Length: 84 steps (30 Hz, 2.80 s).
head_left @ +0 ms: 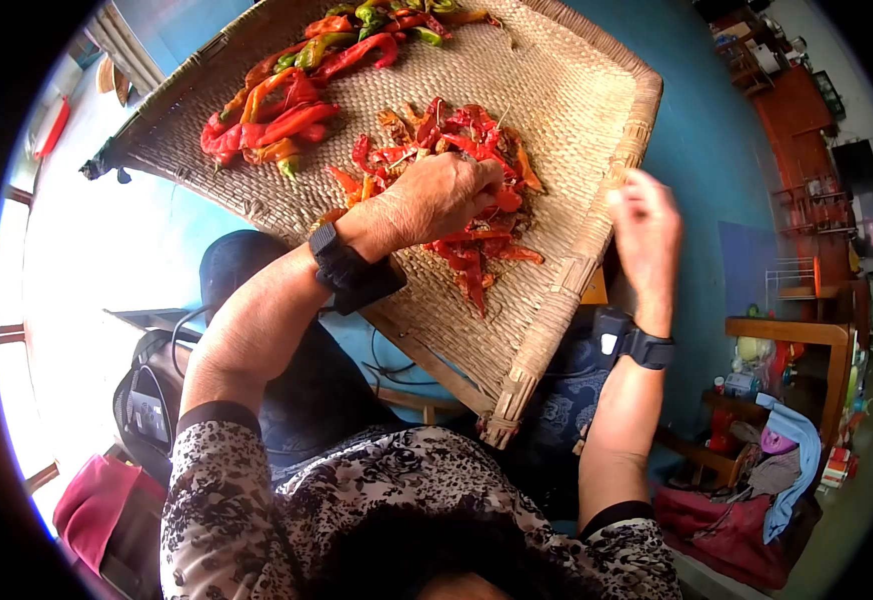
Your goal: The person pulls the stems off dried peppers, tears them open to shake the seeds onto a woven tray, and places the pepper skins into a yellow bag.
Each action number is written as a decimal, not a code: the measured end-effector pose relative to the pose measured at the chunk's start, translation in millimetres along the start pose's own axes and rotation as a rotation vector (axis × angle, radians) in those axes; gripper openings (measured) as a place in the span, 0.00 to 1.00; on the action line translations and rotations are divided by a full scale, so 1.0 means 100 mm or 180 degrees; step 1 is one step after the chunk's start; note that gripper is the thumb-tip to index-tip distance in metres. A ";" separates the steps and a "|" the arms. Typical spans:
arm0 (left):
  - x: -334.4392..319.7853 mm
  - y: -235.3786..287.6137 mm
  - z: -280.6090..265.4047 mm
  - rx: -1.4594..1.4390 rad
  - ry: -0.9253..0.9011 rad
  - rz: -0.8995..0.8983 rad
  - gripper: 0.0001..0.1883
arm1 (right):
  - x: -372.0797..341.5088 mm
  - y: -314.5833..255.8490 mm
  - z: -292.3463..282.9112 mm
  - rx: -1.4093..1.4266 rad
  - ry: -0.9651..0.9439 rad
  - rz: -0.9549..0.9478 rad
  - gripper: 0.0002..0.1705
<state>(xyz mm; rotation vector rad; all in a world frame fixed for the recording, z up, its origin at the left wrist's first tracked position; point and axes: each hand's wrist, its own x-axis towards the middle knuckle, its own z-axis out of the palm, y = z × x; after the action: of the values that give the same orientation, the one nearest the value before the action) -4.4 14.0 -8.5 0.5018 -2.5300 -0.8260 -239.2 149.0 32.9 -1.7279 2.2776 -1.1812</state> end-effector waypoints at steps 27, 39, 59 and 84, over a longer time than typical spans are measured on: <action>-0.29 -0.02 -0.16 0.0435 -0.0428 0.0343 0.06 | -0.04 -0.16 0.27 0.0496 -0.0583 -0.0352 0.17; -0.11 -0.04 -0.19 -0.0651 0.0454 0.0319 0.10 | -0.02 -0.69 0.69 0.0315 -0.0870 -0.0779 0.08; -0.27 -0.10 -0.19 0.0438 -0.0248 -0.0101 0.10 | -0.02 -0.09 0.19 0.0343 -0.0203 -0.0371 0.16; -0.40 0.17 0.38 0.0549 -0.0965 0.0839 0.11 | 0.01 0.27 -0.23 -0.0879 0.0812 0.0057 0.15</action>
<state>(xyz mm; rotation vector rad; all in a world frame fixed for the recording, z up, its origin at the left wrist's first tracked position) 6.9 62.9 -37.0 0.0919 -2.8802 -0.6277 -271.5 162.5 33.4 -1.7211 2.7142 -1.1936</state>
